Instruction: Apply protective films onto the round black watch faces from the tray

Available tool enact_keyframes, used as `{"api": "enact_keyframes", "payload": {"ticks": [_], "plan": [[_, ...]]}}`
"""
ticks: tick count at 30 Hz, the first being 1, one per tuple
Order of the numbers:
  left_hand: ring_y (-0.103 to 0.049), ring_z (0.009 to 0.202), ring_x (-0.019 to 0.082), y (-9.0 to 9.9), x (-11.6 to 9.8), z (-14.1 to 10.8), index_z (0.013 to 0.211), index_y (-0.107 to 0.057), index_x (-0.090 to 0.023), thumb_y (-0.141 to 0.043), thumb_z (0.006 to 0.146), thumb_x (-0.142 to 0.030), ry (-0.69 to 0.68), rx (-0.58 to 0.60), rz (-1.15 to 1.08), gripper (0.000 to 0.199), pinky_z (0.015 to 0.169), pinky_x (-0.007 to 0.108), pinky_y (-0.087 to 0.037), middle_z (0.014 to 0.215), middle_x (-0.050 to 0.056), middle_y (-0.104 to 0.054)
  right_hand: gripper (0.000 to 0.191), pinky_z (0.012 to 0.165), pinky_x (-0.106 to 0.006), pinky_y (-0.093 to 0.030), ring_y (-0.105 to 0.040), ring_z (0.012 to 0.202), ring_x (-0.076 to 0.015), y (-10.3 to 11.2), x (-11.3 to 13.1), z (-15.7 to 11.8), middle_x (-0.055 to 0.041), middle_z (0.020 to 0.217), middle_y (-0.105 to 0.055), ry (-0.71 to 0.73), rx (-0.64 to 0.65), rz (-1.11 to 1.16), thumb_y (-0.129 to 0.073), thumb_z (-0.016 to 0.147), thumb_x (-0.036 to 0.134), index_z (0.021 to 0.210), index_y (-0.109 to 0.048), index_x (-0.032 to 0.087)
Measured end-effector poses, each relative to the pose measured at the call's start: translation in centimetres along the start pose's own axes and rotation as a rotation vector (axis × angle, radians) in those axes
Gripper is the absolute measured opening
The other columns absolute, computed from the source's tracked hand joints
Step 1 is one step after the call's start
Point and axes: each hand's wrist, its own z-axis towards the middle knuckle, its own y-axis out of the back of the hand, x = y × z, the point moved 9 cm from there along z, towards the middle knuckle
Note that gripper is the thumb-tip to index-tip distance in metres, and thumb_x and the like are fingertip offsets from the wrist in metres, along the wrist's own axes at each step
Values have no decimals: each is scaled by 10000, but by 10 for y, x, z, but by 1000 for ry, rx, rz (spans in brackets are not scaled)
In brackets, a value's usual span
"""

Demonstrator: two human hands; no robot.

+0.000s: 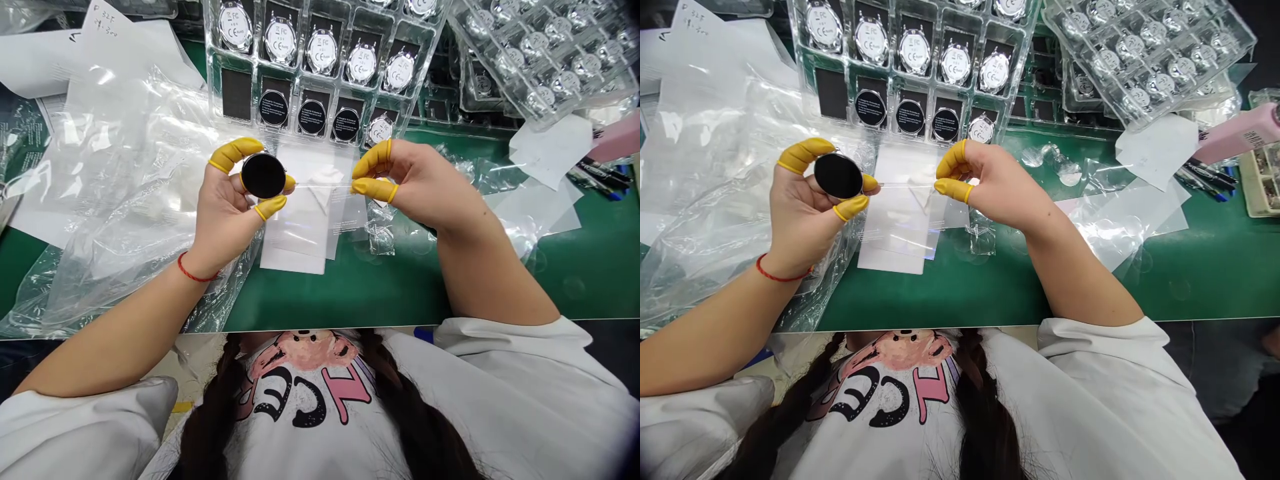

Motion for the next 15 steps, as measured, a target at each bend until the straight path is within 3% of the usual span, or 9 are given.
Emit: {"api": "enact_keyframes", "payload": {"ticks": [4, 8, 12, 15], "plan": [[-772, 870, 193, -2, 3, 0, 1206, -508, -307, -886, 674, -237, -9, 27, -28, 656, 827, 406, -637, 899, -52, -773, 62, 940, -427, -507, -627, 896, -171, 5, 15, -5, -21, 915, -695, 89, -33, -77, -734, 817, 231, 805, -675, 216], [-758, 947, 234, -13, 19, -8, 1218, -500, -270, -884, 652, -315, 209, 33, 25, 686, 878, 434, -628, 1008, 19, -722, 58, 936, -364, -480, -626, 949, -141, 10, 41, -11, -4, 930, -700, 213, -121, 33, -737, 824, 220, 809, -681, 214], [-755, 899, 218, -38, 22, -16, 1185, -534, -258, -903, 591, -364, 274, 141, 11, 707, 834, 397, -640, 1123, 43, -687, 247, 972, -391, -495, -640, 988, -167, -19, 31, -6, 7, 956, -691, 89, -59, 113, -775, 795, 427, 758, -654, 215], [-752, 882, 200, -45, 22, -19, 1169, -553, -258, -892, 606, -391, 281, 176, 19, 671, 810, 366, -641, 1151, 49, -689, 359, 990, -422, -510, -636, 1024, -203, -46, 17, -1, -17, 1016, -686, 0, 17, 172, -777, 756, 538, 729, -634, 210]]}}
